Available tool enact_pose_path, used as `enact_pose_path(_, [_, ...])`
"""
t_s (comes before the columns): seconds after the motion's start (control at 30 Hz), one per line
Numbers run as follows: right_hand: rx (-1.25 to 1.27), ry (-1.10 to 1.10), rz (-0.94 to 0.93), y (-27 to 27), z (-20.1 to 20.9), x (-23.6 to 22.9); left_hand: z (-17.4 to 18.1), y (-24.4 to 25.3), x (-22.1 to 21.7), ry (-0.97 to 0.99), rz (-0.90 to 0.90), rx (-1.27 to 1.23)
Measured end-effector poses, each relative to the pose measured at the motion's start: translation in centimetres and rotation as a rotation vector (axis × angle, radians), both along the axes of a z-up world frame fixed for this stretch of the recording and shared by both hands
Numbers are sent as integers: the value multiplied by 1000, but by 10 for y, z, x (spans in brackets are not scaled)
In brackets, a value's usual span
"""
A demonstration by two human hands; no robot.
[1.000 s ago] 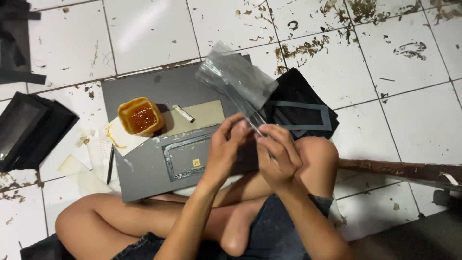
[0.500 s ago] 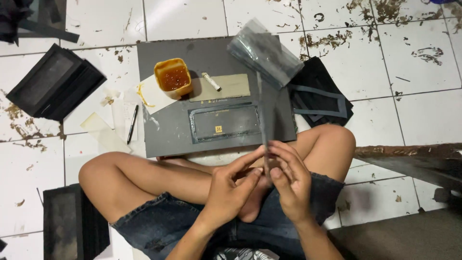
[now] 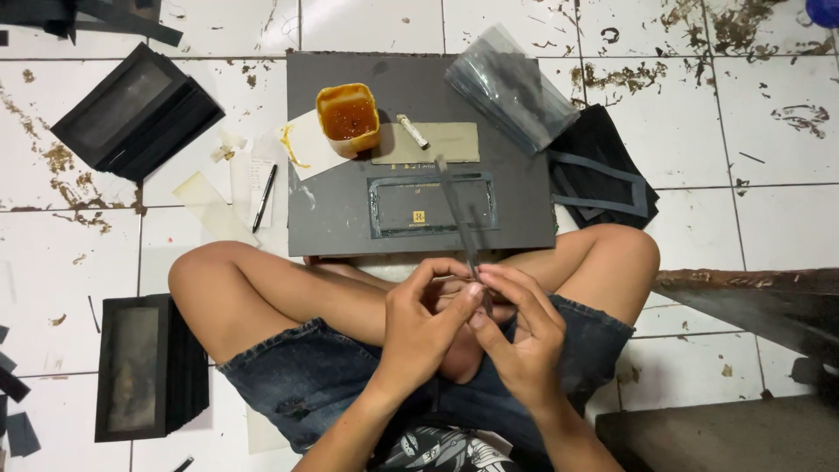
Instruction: The person sits on the floor and assembles rectangular frames by applying a white adhesive to a dark grey board using a small stick. They then place a clear plastic sheet over the adhesive and press it down to secure it. The person repeats this process for multiple frames, stacking the completed ones to the side.
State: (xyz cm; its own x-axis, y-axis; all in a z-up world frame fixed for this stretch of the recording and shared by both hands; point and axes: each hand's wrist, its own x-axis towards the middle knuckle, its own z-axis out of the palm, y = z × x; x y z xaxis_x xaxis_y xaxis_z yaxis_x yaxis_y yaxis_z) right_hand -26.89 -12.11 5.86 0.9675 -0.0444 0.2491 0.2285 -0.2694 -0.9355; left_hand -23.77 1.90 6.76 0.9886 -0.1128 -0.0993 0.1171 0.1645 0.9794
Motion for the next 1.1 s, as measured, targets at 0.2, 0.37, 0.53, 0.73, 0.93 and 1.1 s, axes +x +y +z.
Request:
enact_pose_path(0.2, [32,36,41,-2,0,-2,0,6,0,-81,-32,16])
enact_pose_path(0.37, [42,19,60,-4,-3,-4,7,9,0,-176,-50,90])
enact_pose_path(0.53, [166,137,53,-7,-16,-8,11,9,-2,-139,-92,150])
enact_pose_path(0.73, [195,228,-37,-7,-24,0,7,9,0,-256,-174,392])
enact_pose_path(0.93, [92,292,-189,-20,-21,17,-6,20,11,-191,-221,317])
enact_pose_path(1.1, [596,255,-325,-70,-50,44,-33,60,26,-50,-22,-358])
